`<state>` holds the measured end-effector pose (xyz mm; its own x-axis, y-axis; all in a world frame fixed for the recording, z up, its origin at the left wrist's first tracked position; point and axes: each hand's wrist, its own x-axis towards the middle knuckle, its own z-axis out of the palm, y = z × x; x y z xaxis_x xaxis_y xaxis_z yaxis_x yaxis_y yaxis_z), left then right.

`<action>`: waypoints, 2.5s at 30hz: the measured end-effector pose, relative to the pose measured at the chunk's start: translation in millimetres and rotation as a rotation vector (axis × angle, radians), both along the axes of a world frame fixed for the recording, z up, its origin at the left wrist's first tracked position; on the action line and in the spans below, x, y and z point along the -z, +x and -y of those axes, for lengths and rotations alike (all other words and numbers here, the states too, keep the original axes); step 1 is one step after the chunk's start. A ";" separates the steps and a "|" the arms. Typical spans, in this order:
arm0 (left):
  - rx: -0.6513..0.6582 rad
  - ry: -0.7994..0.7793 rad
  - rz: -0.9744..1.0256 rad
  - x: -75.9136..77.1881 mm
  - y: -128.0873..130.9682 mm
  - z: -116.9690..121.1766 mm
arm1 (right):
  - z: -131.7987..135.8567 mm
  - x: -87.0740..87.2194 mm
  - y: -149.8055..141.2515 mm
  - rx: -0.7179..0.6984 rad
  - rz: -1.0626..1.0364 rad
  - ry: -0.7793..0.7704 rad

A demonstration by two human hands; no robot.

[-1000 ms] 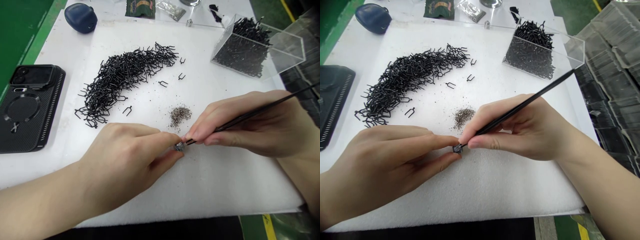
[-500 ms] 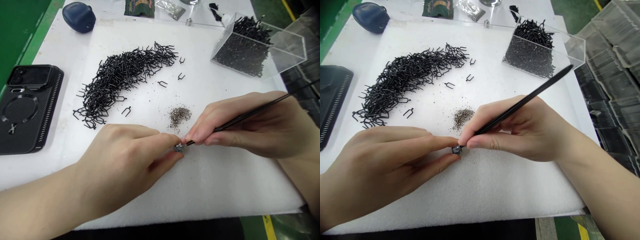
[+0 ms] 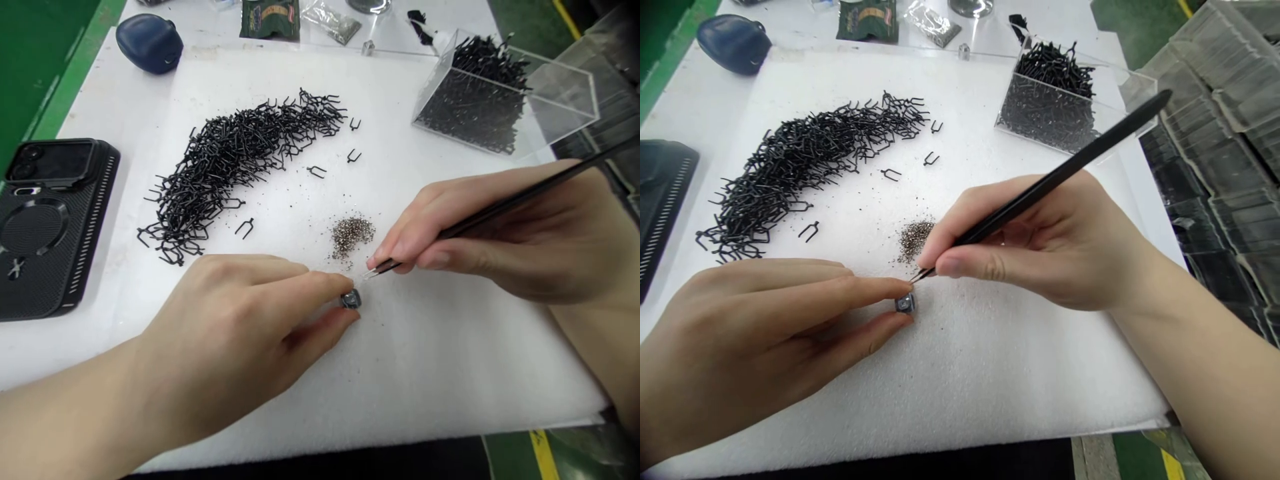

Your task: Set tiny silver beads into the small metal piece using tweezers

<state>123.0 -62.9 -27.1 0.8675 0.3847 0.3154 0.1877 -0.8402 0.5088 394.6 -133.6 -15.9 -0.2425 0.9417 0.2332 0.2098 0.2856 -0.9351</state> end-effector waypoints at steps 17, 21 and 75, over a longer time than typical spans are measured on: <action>-0.010 0.032 0.028 2.6 -3.8 -0.1 | 0.6 1.1 0.5 0.030 0.215 0.092; -0.010 0.035 -0.014 2.3 -3.5 -0.4 | -0.1 0.3 1.4 0.007 0.216 0.099; -0.003 0.009 -0.035 -1.2 -4.5 0.6 | 0.6 -2.9 -6.8 -0.108 0.075 0.035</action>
